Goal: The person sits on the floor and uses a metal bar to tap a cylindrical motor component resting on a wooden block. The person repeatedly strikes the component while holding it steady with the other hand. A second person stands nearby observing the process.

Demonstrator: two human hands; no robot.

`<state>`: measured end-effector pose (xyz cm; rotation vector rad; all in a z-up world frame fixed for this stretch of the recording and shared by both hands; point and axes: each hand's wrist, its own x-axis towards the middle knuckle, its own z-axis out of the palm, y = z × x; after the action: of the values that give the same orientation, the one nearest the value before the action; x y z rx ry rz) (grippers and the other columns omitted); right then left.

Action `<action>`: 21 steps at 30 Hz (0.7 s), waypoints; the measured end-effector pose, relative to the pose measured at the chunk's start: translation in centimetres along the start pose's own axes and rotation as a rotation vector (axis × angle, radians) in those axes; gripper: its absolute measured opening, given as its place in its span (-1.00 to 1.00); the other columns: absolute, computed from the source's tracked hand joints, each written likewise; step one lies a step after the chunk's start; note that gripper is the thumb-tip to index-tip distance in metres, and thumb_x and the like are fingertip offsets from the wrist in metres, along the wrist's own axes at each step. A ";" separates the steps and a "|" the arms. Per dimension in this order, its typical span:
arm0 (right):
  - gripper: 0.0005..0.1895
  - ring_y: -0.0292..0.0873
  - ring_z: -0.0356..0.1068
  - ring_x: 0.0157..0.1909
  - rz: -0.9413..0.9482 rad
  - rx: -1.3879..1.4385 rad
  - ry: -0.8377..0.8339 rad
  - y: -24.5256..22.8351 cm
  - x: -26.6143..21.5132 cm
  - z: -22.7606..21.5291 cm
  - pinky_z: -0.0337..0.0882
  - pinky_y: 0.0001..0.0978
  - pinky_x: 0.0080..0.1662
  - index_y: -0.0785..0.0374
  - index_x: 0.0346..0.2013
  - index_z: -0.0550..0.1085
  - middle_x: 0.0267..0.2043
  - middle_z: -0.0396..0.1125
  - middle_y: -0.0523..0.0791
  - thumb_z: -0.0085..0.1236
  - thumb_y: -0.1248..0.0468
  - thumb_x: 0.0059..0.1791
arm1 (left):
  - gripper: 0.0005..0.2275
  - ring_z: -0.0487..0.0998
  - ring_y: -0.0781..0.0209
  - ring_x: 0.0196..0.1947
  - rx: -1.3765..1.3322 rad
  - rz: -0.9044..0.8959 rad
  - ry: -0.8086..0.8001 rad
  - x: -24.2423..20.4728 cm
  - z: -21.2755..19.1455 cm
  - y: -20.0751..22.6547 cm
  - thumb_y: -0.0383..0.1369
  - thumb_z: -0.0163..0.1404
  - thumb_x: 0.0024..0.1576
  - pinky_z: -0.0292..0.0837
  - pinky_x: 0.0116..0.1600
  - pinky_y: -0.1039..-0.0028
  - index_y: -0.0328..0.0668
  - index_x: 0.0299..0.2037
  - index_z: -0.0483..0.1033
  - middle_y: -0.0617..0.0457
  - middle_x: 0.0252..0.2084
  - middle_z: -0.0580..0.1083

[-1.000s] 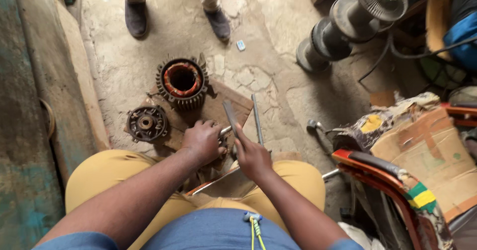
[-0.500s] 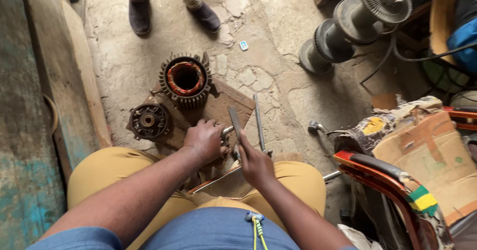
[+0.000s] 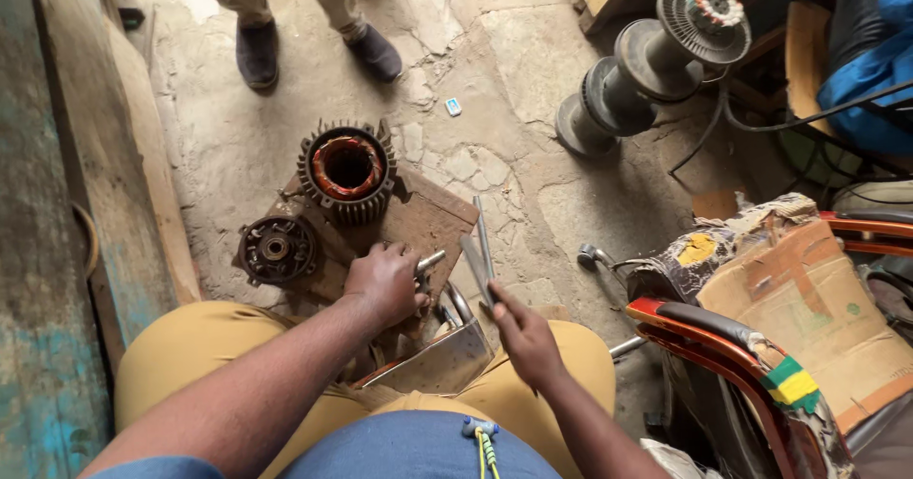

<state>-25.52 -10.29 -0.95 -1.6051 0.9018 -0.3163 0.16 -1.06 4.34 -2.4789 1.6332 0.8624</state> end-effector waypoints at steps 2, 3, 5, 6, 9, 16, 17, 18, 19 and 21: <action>-0.52 -0.24 0.37 0.28 0.001 -0.084 -0.035 -1.1 -1.5 -0.2 0.30 -0.40 0.26 0.19 0.34 0.37 0.27 0.44 -0.04 -0.01 0.16 0.12 | -0.46 0.40 0.02 0.20 0.000 -0.001 -0.015 -0.1 0.0 0.2 0.02 0.26 0.01 0.52 0.11 0.18 -0.02 0.11 0.43 0.01 0.16 0.39; -0.51 -0.23 0.38 0.27 0.055 -0.113 -0.047 -1.6 -2.2 -0.1 0.31 -0.39 0.25 0.16 0.34 0.38 0.26 0.45 -0.05 -0.02 0.15 0.11 | -0.47 0.40 0.02 0.20 -0.001 -0.003 -0.011 -0.3 0.2 0.3 0.01 0.25 0.01 0.52 0.11 0.18 -0.03 0.11 0.43 0.02 0.15 0.40; -0.51 -0.22 0.39 0.27 0.092 -0.159 -0.068 -2.5 -2.7 0.2 0.31 -0.38 0.25 0.14 0.34 0.38 0.26 0.46 -0.07 -0.04 0.15 0.10 | -0.47 0.41 0.03 0.20 0.001 -0.010 -0.002 -0.5 0.3 0.3 0.00 0.24 0.02 0.53 0.10 0.18 -0.04 0.10 0.42 0.03 0.14 0.40; -0.51 -0.22 0.39 0.29 0.076 -0.175 -0.076 -2.8 -2.8 0.3 0.30 -0.38 0.27 0.14 0.34 0.38 0.27 0.45 -0.06 -0.04 0.15 0.11 | -0.47 0.41 0.04 0.20 -0.002 -0.010 -0.003 -0.6 0.4 0.3 0.01 0.24 0.02 0.53 0.10 0.19 -0.05 0.10 0.42 0.03 0.14 0.40; -0.52 -0.23 0.37 0.31 0.083 -0.235 -0.086 -3.4 -2.1 0.4 0.29 -0.38 0.28 0.12 0.34 0.37 0.28 0.42 -0.06 -0.06 0.16 0.11 | -0.46 0.41 0.05 0.20 0.018 -0.011 -0.010 -0.4 -0.1 0.3 0.02 0.24 0.03 0.53 0.11 0.20 -0.06 0.11 0.41 0.02 0.14 0.40; -0.52 -0.21 0.35 0.35 0.085 -0.188 -0.105 -3.4 -1.5 1.0 0.27 -0.36 0.31 0.11 0.34 0.37 0.30 0.41 -0.07 -0.06 0.16 0.11 | -0.45 0.40 0.06 0.20 0.051 -0.009 -0.050 -0.4 -0.1 0.3 0.03 0.22 0.06 0.54 0.09 0.20 -0.08 0.14 0.38 -0.01 0.14 0.39; -0.52 -0.20 0.37 0.31 0.050 -0.195 -0.109 -3.5 -1.4 1.1 0.29 -0.37 0.28 0.11 0.34 0.37 0.28 0.43 -0.04 -0.05 0.17 0.11 | -0.45 0.41 0.06 0.20 0.040 -0.006 -0.045 -0.4 0.0 0.3 0.03 0.22 0.06 0.54 0.10 0.20 -0.08 0.13 0.39 -0.01 0.14 0.39; -0.53 -0.20 0.40 0.27 0.016 -0.202 -0.113 -3.5 -1.2 1.3 0.30 -0.37 0.24 0.11 0.34 0.37 0.25 0.45 -0.01 -0.05 0.19 0.12 | -0.45 0.40 0.05 0.20 0.037 -0.001 -0.038 -0.4 0.0 0.3 0.02 0.23 0.05 0.53 0.10 0.20 -0.08 0.13 0.39 -0.01 0.14 0.39; -0.54 -0.20 0.42 0.23 -0.020 -0.208 -0.117 -3.5 -1.0 1.5 0.32 -0.37 0.21 0.10 0.34 0.37 0.22 0.47 0.01 -0.04 0.20 0.12 | -0.45 0.40 0.05 0.20 0.035 0.004 -0.030 -0.3 0.0 0.3 0.02 0.23 0.05 0.52 0.11 0.20 -0.08 0.12 0.39 -0.01 0.13 0.39; -0.51 0.06 0.42 -0.10 0.190 -0.381 -0.092 -3.7 -1.1 1.9 0.40 -0.31 -0.01 -0.07 0.39 0.38 -0.14 0.44 0.18 -0.03 0.18 0.13 | -0.47 0.40 0.04 0.19 0.023 0.011 -0.017 -0.4 0.3 0.3 0.00 0.24 0.03 0.52 0.10 0.20 -0.08 0.11 0.40 0.00 0.13 0.39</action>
<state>-23.59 -8.16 2.30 -1.8458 1.0800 0.0681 -0.31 -0.72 4.35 -2.4426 1.6429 0.8589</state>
